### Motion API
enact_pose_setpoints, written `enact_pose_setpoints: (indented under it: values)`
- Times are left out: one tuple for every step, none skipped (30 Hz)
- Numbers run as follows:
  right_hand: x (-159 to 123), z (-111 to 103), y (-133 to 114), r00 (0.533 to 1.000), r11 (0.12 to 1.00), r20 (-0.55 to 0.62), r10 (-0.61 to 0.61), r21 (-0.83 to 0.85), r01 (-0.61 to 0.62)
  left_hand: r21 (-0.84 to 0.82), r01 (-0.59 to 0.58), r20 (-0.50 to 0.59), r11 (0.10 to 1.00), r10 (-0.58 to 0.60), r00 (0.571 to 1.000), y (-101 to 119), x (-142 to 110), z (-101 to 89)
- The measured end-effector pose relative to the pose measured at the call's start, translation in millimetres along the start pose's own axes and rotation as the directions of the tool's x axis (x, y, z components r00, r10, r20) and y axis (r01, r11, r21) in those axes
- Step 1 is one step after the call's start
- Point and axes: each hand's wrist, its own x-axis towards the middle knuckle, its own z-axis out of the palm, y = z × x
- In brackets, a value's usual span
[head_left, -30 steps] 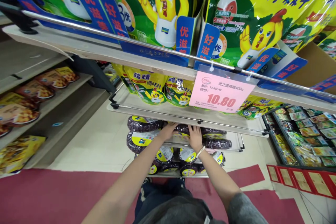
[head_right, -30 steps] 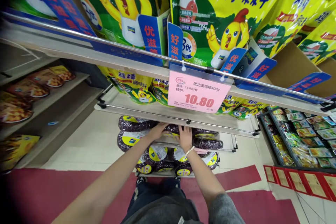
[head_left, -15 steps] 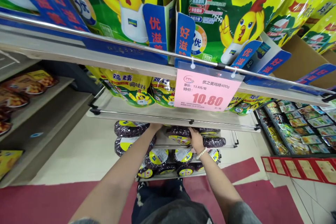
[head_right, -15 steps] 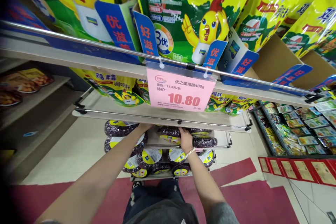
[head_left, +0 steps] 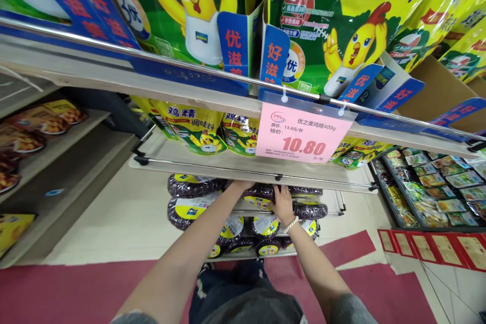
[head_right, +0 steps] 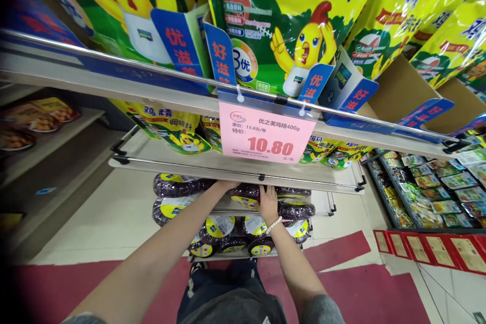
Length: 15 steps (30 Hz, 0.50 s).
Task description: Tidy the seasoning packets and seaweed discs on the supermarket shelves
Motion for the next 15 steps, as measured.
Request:
enact_pose_setpoints:
  values:
    - [-2,2,1,1.000,1.000,-0.010,0.006,-0.010,-0.006,0.014,-0.006,0.034,1.000,0.006,0.999,0,-4,0.0]
    - [-4,5,2,1.000,1.000,-0.023,0.011,-0.017,-0.011,0.027,-0.012,0.070,1.000,0.010,0.998,1,-9,-0.5]
    - [-6,8,3,0.999,1.000,-0.038,0.010,-0.018,-0.010,0.041,-0.017,0.101,0.999,0.013,0.995,0,-14,-1.3]
    - [-8,11,4,0.999,1.000,-0.052,0.001,-0.011,-0.002,0.055,-0.019,0.126,0.998,0.012,0.992,0,-20,-2.5]
    - [-8,14,5,0.998,1.000,-0.064,-0.017,0.001,0.017,0.070,-0.019,0.146,0.997,0.008,0.989,0,-26,-3.9]
    - [-8,18,6,0.997,0.999,-0.071,-0.040,0.015,0.042,0.085,-0.016,0.162,0.996,0.002,0.987,0,-32,-5.4]
    - [-7,20,6,0.995,0.997,-0.069,-0.068,0.030,0.070,0.100,-0.014,0.173,0.995,-0.004,0.985,0,-37,-7.1]
    - [-5,22,6,0.994,0.994,-0.060,-0.094,0.045,0.097,0.114,-0.012,0.182,0.993,-0.009,0.983,0,-41,-8.9]
    - [-2,23,5,0.992,0.992,-0.048,-0.113,0.059,0.115,0.127,-0.011,0.189,0.992,-0.013,0.982,1,-45,-10.7]
    - [1,23,4,0.992,0.990,-0.037,-0.120,0.072,0.123,0.138,-0.011,0.195,0.990,-0.017,0.981,2,-48,-12.6]
    - [5,23,3,0.993,0.989,-0.030,-0.118,0.081,0.120,0.148,-0.009,0.201,0.989,-0.021,0.979,3,-52,-14.7]
    - [8,21,2,0.994,0.990,-0.026,-0.109,0.086,0.111,0.158,-0.006,0.209,0.987,-0.028,0.977,4,-56,-17.1]
    - [12,20,1,0.995,0.992,-0.019,-0.096,0.085,0.097,0.165,0.000,0.210,0.986,-0.035,0.977,5,-61,-20.0]
    - [15,17,1,0.997,0.994,-0.005,-0.076,0.074,0.077,0.165,0.007,0.194,0.986,-0.039,0.980,6,-68,-23.4]
    - [18,15,0,0.998,0.997,0.015,-0.055,0.057,0.055,0.154,0.012,0.153,0.988,-0.035,0.988,5,-76,-27.3]
